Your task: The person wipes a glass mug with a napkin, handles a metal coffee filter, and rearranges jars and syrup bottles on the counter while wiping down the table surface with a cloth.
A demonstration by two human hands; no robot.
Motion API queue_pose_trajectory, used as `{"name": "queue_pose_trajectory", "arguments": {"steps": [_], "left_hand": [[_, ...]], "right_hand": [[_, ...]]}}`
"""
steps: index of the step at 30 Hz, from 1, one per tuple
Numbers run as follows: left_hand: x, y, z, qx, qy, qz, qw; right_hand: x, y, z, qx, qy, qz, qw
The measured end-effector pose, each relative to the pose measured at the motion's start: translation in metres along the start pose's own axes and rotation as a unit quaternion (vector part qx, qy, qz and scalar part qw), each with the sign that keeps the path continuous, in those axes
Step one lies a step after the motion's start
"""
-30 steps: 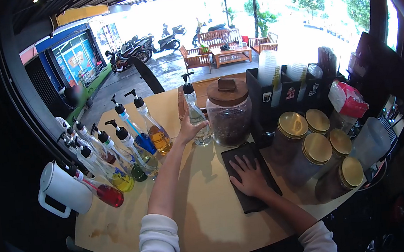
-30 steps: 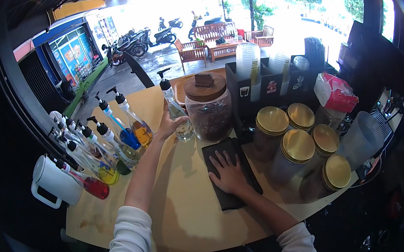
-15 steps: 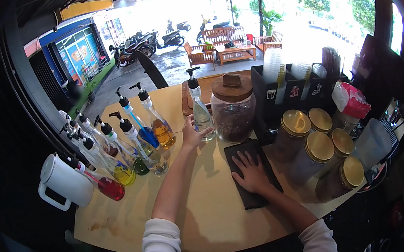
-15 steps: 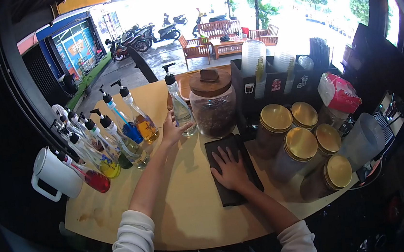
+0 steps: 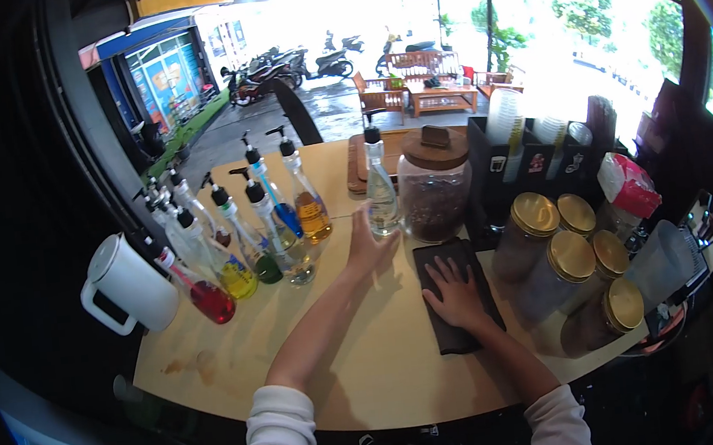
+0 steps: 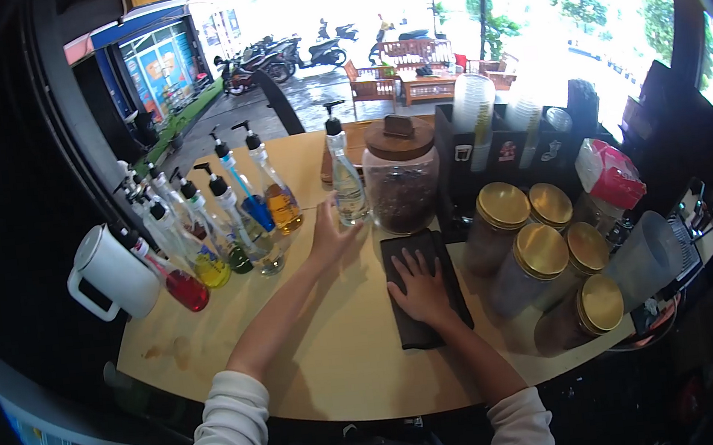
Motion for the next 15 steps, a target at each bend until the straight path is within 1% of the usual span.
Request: {"name": "queue_pose_trajectory", "arguments": {"steps": [1, 3, 4, 6, 7, 9, 10, 12, 13, 14, 15], "left_hand": [[-0.015, -0.021, 0.014, -0.006, -0.003, -0.006, 1.0], [-0.076, -0.055, 0.049, 0.036, 0.163, -0.084, 0.982], [-0.08, -0.074, 0.062, 0.034, 0.16, -0.089, 0.983], [-0.075, -0.131, 0.082, -0.092, 0.136, -0.042, 0.986], [-0.07, -0.142, 0.083, -0.091, 0.134, -0.046, 0.986], [-0.05, -0.181, 0.093, -0.256, 0.076, -0.097, 0.959], [-0.042, -0.183, 0.092, -0.255, 0.073, -0.098, 0.959], [-0.015, -0.185, 0.085, -0.237, 0.011, -0.095, 0.967], [-0.002, -0.181, 0.081, -0.215, -0.012, -0.05, 0.975], [0.002, -0.181, 0.081, -0.215, -0.013, -0.052, 0.975], [0.008, -0.176, 0.078, -0.188, -0.014, -0.029, 0.982]], "right_hand": [[0.002, -0.001, 0.001, 0.004, -0.003, 0.002, 1.0], [0.004, 0.005, 0.002, -0.007, -0.005, 0.011, 1.0], [0.006, 0.007, 0.003, -0.02, 0.002, 0.023, 1.0], [0.034, 0.017, 0.008, -0.022, -0.012, 0.028, 0.999], [0.055, 0.024, 0.009, -0.018, -0.036, 0.031, 0.999], [0.095, 0.036, 0.004, -0.024, -0.085, 0.034, 0.995], [0.113, 0.04, -0.006, -0.036, -0.107, 0.033, 0.993], [0.138, 0.046, -0.036, -0.026, -0.111, 0.012, 0.993], [0.144, 0.05, -0.056, -0.032, -0.097, 0.012, 0.995], [0.149, 0.053, -0.077, -0.038, -0.082, 0.012, 0.996], [0.152, 0.054, -0.097, -0.034, -0.061, 0.01, 0.998]]}}
Point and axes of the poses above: each hand's wrist, its own z-axis away from the middle knuckle, its own y-axis out of the palm, x = y × z, the point moved 9 cm from there along -z, towards the middle knuckle, and after that the axes turned 5 degrees about x, right-handed, at the moved point
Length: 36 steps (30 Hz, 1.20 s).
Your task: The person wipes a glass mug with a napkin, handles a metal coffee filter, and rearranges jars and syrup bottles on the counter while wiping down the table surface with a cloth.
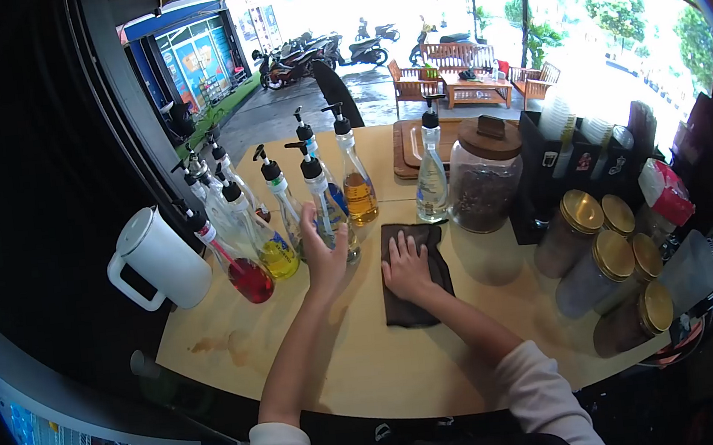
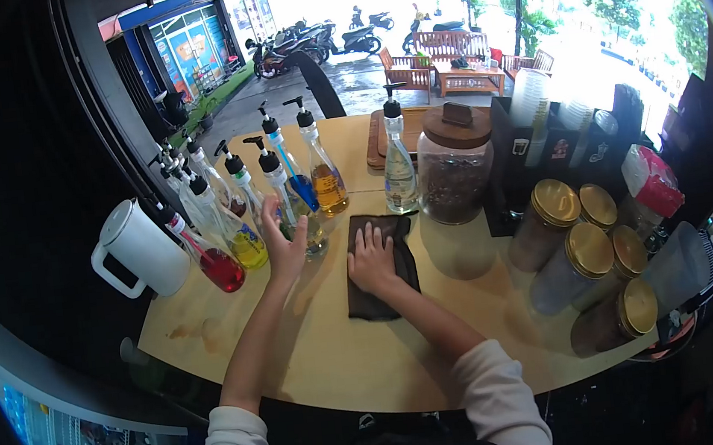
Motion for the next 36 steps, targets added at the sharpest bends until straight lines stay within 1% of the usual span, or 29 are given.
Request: {"name": "queue_pose_trajectory", "arguments": {"steps": [1, 2, 3, 4, 5, 6, 11, 13, 14, 15, 17, 18, 20, 21, 23, 25, 27, 30, 32, 34, 35, 36], "left_hand": [[0.005, 0.006, -0.002, 0.027, -0.003, 0.022, 0.999], [0.006, 0.007, -0.003, 0.02, 0.016, -0.014, 1.0], [0.008, 0.007, -0.003, 0.019, 0.015, -0.015, 1.0], [0.01, 0.008, -0.004, 0.024, 0.013, -0.02, 0.999], [0.01, 0.008, -0.005, 0.029, 0.011, -0.024, 0.999], [0.007, 0.01, -0.005, 0.049, -0.005, -0.02, 0.999], [0.022, 0.016, -0.002, 0.034, -0.016, -0.026, 0.999], [0.028, 0.018, -0.003, 0.037, -0.032, -0.037, 0.998], [0.027, 0.019, -0.002, 0.037, -0.032, -0.034, 0.998], [0.026, 0.019, -0.002, 0.044, -0.048, -0.032, 0.997], [0.026, 0.019, -0.002, 0.054, -0.061, -0.028, 0.996], [0.027, 0.02, -0.002, 0.056, -0.065, -0.043, 0.995], [0.028, 0.023, -0.002, 0.057, -0.068, -0.054, 0.995], [0.03, 0.024, -0.002, 0.056, -0.074, -0.057, 0.994], [0.036, 0.026, -0.002, 0.057, -0.078, -0.059, 0.994], [0.034, 0.024, -0.003, 0.033, -0.044, -0.08, 0.995], [0.028, 0.025, -0.002, 0.044, -0.046, -0.071, 0.995], [0.024, 0.032, -0.002, 0.069, -0.043, -0.045, 0.996], [0.026, 0.039, -0.004, 0.082, -0.039, -0.029, 0.995], [0.011, 0.046, -0.016, 0.102, 0.002, -0.027, 0.994], [0.007, 0.048, -0.021, 0.103, 0.002, -0.026, 0.994], [-0.005, 0.053, -0.027, 0.172, -0.07, -0.023, 0.982]], "right_hand": [[0.002, 0.003, -0.02, 0.0, -0.001, -0.001, 1.0], [-0.002, 0.007, -0.038, 0.003, 0.03, -0.013, 0.999], [-0.007, 0.011, -0.053, 0.007, 0.061, -0.025, 0.998], [-0.007, 0.014, -0.067, 0.008, 0.059, -0.027, 0.998], [-0.013, 0.016, -0.079, 0.003, 0.083, -0.025, 0.996], [-0.016, 0.013, -0.086, -0.003, 0.107, -0.023, 0.994], [-0.018, 0.014, -0.079, 0.012, 0.093, 0.0, 0.996], [-0.005, 0.013, -0.06, 0.018, 0.001, -0.012, 1.0], [-0.002, 0.016, -0.051, 0.009, -0.029, 0.005, 1.0], [-0.003, 0.014, -0.039, 0.009, -0.027, 0.007, 1.0], [0.014, 0.005, -0.008, 0.024, -0.121, 0.025, 0.992], [0.012, 0.002, 0.005, 0.022, -0.119, 0.026, 0.992], [0.018, -0.003, 0.036, 0.032, -0.202, 0.017, 0.979], [0.011, -0.01, 0.048, 0.03, -0.2, 0.019, 0.979], [0.004, -0.02, 0.079, 0.071, -0.265, -0.02, 0.962], [-0.021, -0.037, 0.097, 0.084, -0.258, -0.037, 0.962], [-0.056, -0.045, 0.105, 0.087, -0.205, -0.016, 0.975], [-0.095, -0.063, 0.111, 0.071, -0.129, -0.037, 0.988], [-0.098, -0.061, 0.111, 0.06, -0.126, -0.031, 0.99], [-0.1, -0.06, 0.112, 0.051, -0.122, -0.026, 0.991], [-0.1, -0.061, 0.112, 0.047, -0.125, -0.029, 0.991], [-0.099, -0.061, 0.112, 0.043, -0.127, -0.031, 0.99]]}}
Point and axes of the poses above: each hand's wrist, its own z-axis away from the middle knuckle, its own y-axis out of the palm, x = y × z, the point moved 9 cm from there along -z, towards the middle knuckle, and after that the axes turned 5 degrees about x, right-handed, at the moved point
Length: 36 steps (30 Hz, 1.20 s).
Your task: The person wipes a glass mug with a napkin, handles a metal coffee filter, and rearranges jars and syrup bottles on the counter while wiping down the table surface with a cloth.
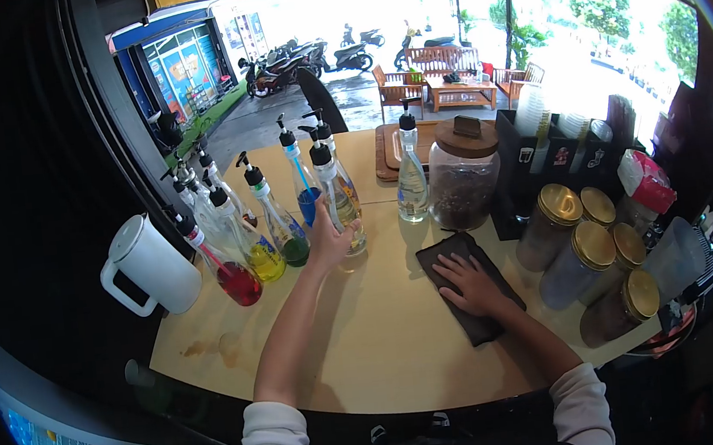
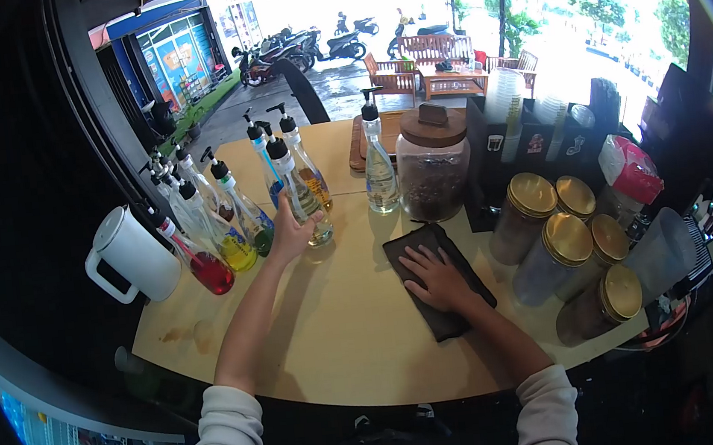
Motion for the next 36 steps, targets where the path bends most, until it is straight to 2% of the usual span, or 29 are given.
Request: {"name": "queue_pose_trajectory", "arguments": {"steps": [1, 3, 5, 6, 8, 12, 14, 21, 24, 27, 29, 36], "left_hand": [[-0.003, 0.009, -0.002, 0.072, -0.07, 0.009, 0.995], [0.015, 0.027, -0.02, 0.054, -0.039, -0.004, 0.998], [0.025, 0.04, -0.04, 0.018, 0.064, 0.145, 0.987], [0.021, 0.042, -0.044, 0.02, 0.067, 0.147, 0.987], [0.014, 0.051, -0.053, 0.045, 0.058, 0.05, 0.996], [0.018, 0.075, -0.071, 0.094, 0.048, 0.077, 0.991], [0.024, 0.085, -0.08, 0.093, 0.066, 0.032, 0.993], [0.034, 0.106, -0.091, 0.066, 0.075, 0.048, 0.994], [0.037, 0.111, -0.094, 0.094, 0.025, 0.04, 0.994], [0.051, 0.115, -0.101, 0.082, 0.029, 0.039, 0.995], [0.057, 0.116, -0.105, 0.066, 0.069, 0.039, 0.995], [0.04, 0.109, -0.092, 0.072, 0.041, 0.029, 0.996]], "right_hand": [[0.0, 0.0, 0.0, -0.002, 0.002, 0.0, 1.0], [-0.001, 0.0, 0.0, -0.001, 0.002, -0.002, 1.0], [-0.001, -0.002, 0.0, -0.006, 0.005, -0.001, 1.0], [-0.001, -0.002, 0.0, -0.007, 0.002, -0.003, 1.0], [-0.001, -0.002, 0.0, -0.007, 0.002, -0.007, 1.0], [-0.001, -0.002, 0.0, -0.001, 0.008, -0.015, 1.0], [-0.003, -0.002, 0.0, 0.0, 0.01, -0.014, 1.0], [-0.006, 0.002, -0.002, 0.014, 0.015, -0.018, 1.0], [-0.005, 0.001, -0.002, 0.015, 0.016, -0.022, 1.0], [-0.006, 0.002, -0.002, 0.012, 0.014, -0.023, 1.0], [-0.006, 0.002, -0.002, 0.012, 0.016, -0.023, 1.0], [-0.005, -0.001, -0.002, 0.013, 0.018, -0.035, 0.999]]}}
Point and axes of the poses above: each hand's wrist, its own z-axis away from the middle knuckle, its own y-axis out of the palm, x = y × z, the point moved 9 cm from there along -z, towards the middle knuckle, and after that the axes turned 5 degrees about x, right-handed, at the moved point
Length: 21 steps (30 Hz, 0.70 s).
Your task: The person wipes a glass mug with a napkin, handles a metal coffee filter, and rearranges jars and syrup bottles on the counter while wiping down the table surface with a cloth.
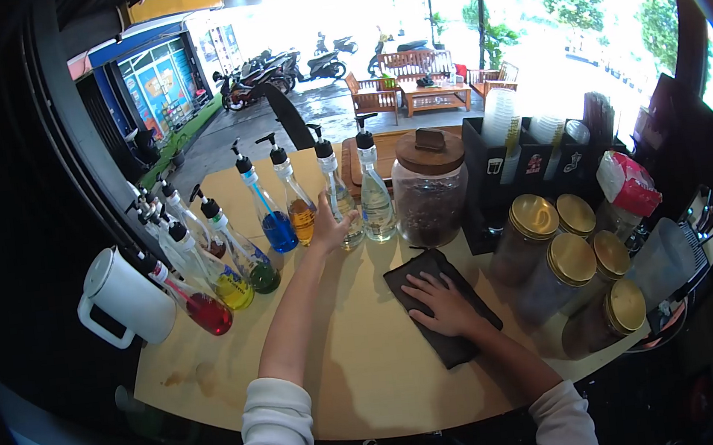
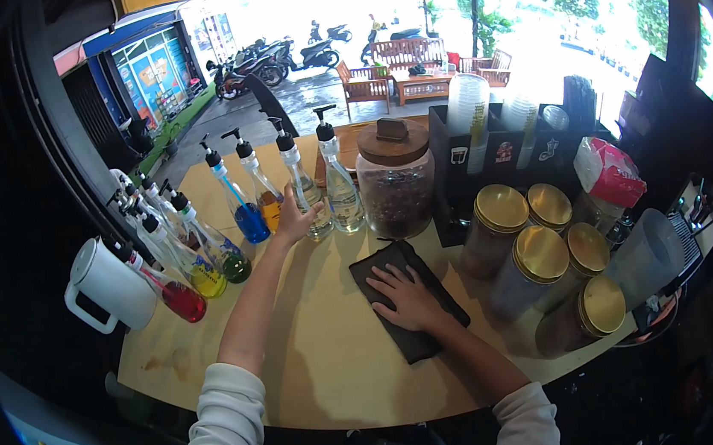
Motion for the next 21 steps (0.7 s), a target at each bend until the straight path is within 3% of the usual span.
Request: {"name": "queue_pose_trajectory", "arguments": {"steps": [2, 5, 8, 10, 12, 15, 17, 19, 21], "left_hand": [[0.002, -0.004, 0.006, -0.084, 0.046, -0.001, 0.995], [0.005, 0.0, 0.038, -0.116, 0.001, 0.02, 0.993], [-0.037, 0.009, 0.116, 0.06, -0.063, 0.107, 0.99], [-0.079, -0.004, 0.179, 0.108, -0.107, 0.161, 0.975], [-0.104, -0.024, 0.224, 0.105, -0.116, 0.148, 0.977], [-0.115, -0.041, 0.265, 0.103, -0.117, 0.128, 0.979], [-0.116, -0.054, 0.279, 0.094, -0.107, 0.119, 0.983], [-0.11, -0.075, 0.29, 0.057, -0.103, 0.12, 0.986], [-0.103, -0.098, 0.301, 0.033, -0.089, 0.113, 0.989]], "right_hand": [[0.001, 0.0, 0.0, -0.001, -0.004, 0.002, 1.0], [0.001, -0.001, -0.001, 0.0, -0.016, 0.002, 1.0], [-0.011, 0.003, -0.008, 0.007, -0.022, 0.001, 1.0], [-0.018, 0.004, -0.02, 0.002, 0.001, 0.007, 1.0], [-0.019, 0.012, -0.034, -0.013, 0.047, 0.04, 0.998], [0.033, 0.04, -0.046, -0.027, 0.014, 0.097, 0.995], [0.107, 0.058, -0.029, -0.006, -0.156, 0.084, 0.984], [0.155, 0.067, -0.017, 0.046, -0.261, 0.049, 0.963], [0.147, 0.063, -0.041, 0.054, -0.24, 0.019, 0.969]]}}
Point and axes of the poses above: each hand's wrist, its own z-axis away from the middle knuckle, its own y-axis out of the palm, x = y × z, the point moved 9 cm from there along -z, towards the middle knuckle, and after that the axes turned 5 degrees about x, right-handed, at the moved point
